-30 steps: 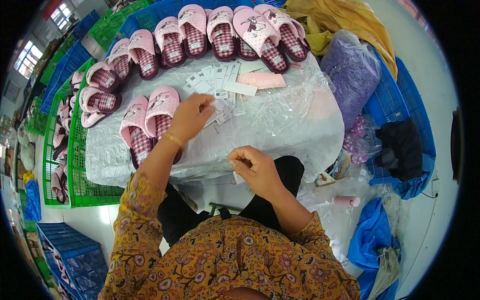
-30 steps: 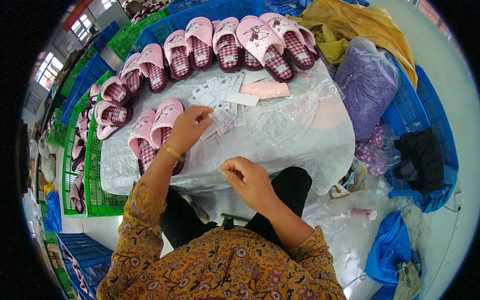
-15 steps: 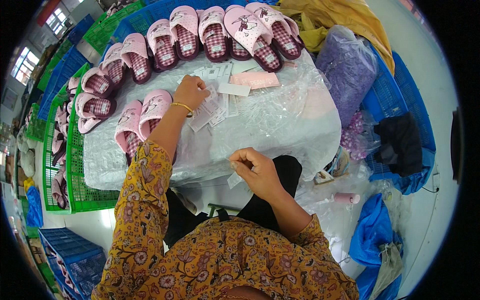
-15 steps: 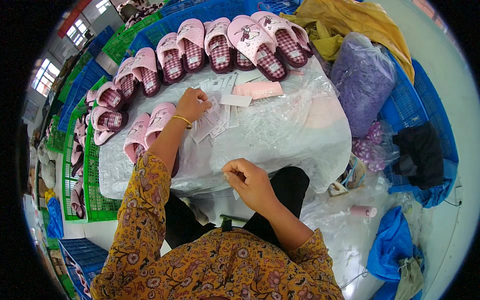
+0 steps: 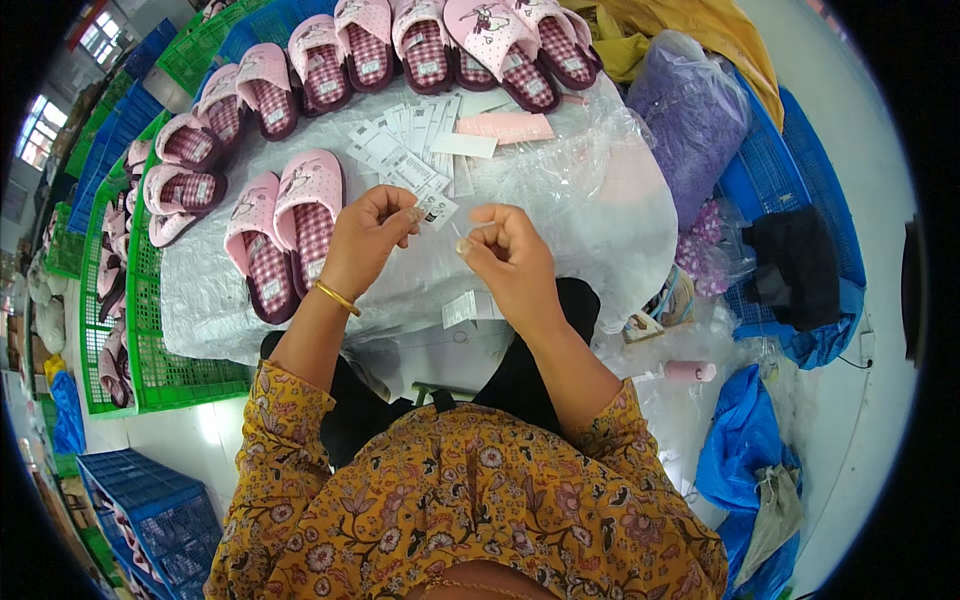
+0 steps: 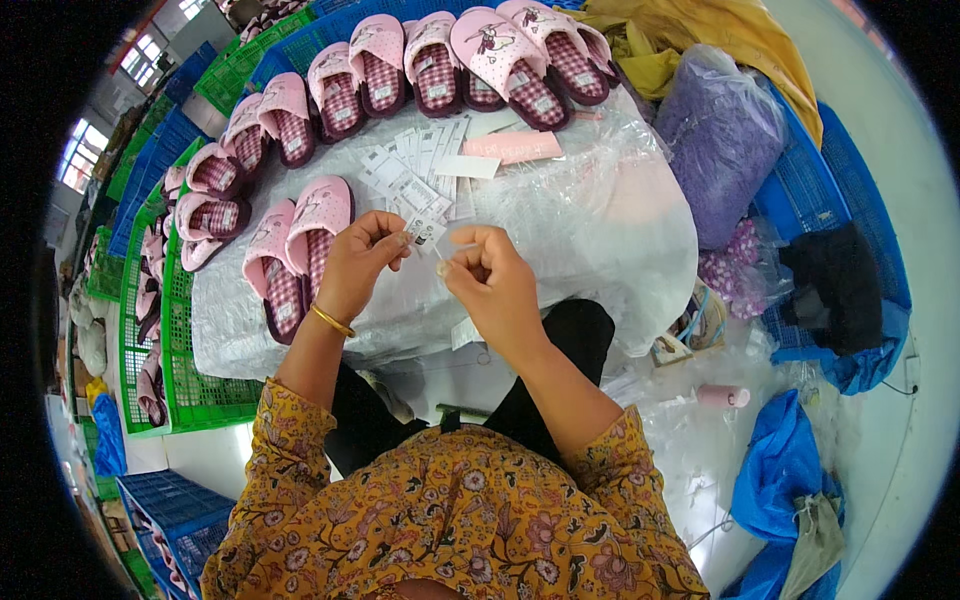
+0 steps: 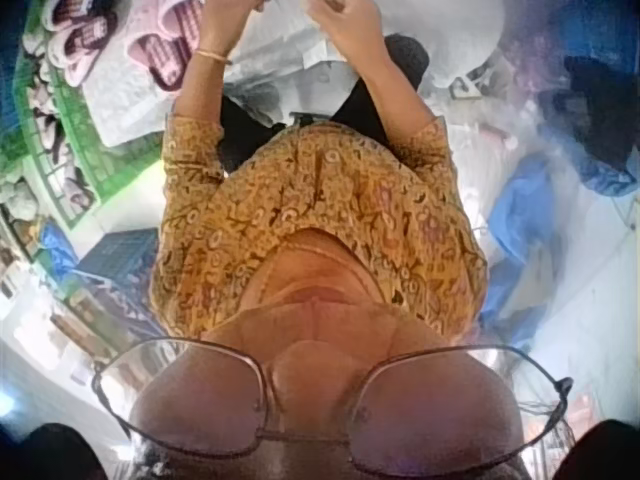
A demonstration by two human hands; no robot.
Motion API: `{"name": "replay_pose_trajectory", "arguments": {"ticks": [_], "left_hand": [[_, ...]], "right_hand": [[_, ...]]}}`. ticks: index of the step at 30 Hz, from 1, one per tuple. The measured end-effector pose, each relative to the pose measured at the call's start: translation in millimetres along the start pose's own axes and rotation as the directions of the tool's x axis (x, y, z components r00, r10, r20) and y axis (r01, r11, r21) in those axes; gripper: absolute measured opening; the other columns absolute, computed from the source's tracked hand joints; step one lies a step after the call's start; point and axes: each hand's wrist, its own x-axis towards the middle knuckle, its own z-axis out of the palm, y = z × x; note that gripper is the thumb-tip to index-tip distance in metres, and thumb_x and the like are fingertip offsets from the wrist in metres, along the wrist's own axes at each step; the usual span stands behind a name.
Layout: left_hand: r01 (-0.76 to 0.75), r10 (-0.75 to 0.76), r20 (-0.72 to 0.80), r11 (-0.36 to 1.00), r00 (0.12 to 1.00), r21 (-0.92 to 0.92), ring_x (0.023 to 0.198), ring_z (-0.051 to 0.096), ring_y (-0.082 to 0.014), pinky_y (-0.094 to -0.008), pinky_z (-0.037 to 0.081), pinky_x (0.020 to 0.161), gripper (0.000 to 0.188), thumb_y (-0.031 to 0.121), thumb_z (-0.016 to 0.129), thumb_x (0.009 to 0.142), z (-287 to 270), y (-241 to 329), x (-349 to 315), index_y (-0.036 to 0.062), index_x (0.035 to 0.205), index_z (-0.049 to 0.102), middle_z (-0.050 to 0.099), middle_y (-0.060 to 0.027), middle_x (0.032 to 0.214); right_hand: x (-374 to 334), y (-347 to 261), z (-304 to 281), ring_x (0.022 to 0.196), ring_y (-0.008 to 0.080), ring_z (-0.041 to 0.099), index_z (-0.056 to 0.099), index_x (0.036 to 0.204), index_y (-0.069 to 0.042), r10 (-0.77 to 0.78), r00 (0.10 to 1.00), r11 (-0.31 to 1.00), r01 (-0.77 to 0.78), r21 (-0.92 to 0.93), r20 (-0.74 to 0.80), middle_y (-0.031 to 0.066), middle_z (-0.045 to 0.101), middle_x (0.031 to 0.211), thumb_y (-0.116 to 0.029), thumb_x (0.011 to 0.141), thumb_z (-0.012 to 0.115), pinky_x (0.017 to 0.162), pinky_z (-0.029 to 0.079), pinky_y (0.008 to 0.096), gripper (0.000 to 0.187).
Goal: The person sits on the floor and repeatedly picks up small white price tags, peels off backing, and sticks them onto pink slippers arranged on a table. The person handles slippers and tags one at a time, placing tagged slippers back in line.
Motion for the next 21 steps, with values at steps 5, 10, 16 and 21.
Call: {"name": "replay_pose_trajectory", "arguments": {"ticks": [5,10,16,21], "left_hand": [[-0.008,0.009,0.017,0.998,1.0,-0.065,0.074,0.058,-0.0075,-0.0212,0.047,0.062,0.014,0.009,0.066,0.09,9,1,-18,-0.0007,0.098,0.061,0.061,-0.0017,0.084],[-0.036,0.035,-0.008,0.996,0.999,-0.078,0.076,0.058,-0.0088,-0.0221,0.047,0.064,0.011,0.008,0.063,0.091,11,2,-26,0.0002,0.1,0.061,0.062,-0.0022,0.086],[-0.048,0.045,-0.028,0.993,0.999,-0.106,0.076,0.058,-0.0089,-0.022,0.047,0.065,0.012,0.007,0.063,0.092,13,1,-30,-0.0001,0.101,0.06,0.062,-0.0024,0.087],[-0.052,0.048,-0.041,0.991,0.998,-0.121,0.074,0.057,-0.009,-0.0222,0.047,0.065,0.011,0.006,0.063,0.091,16,1,-32,-0.0001,0.1,0.06,0.062,-0.0028,0.085]], "right_hand": [[-1,1,9,0.07,0.0056,0.055,0.052,0.118,0.001,0.033,0.999,0.999,-0.033,-0.002,-0.008,0.0037,0.063,0.082,-0.005,0.084,0.069,0.064,0.046,0.0219,0.038],[-3,5,10,0.069,0.0057,0.056,0.052,0.119,0.002,0.027,0.999,1.0,-0.027,0.002,-0.037,0.004,0.064,0.081,-0.005,0.084,0.069,0.063,0.046,0.0215,0.04],[-5,7,10,0.068,0.0049,0.054,0.055,0.117,0.004,0.037,0.998,0.999,-0.039,-0.037,-0.046,0.0023,0.064,0.08,-0.005,0.084,0.068,0.062,0.046,0.0213,0.036],[-6,10,7,0.067,0.0046,0.053,0.058,0.113,0.003,0.032,0.999,0.997,-0.034,-0.063,-0.034,0.0008,0.062,0.079,-0.004,0.085,0.067,0.062,0.045,0.0213,0.031]]}}
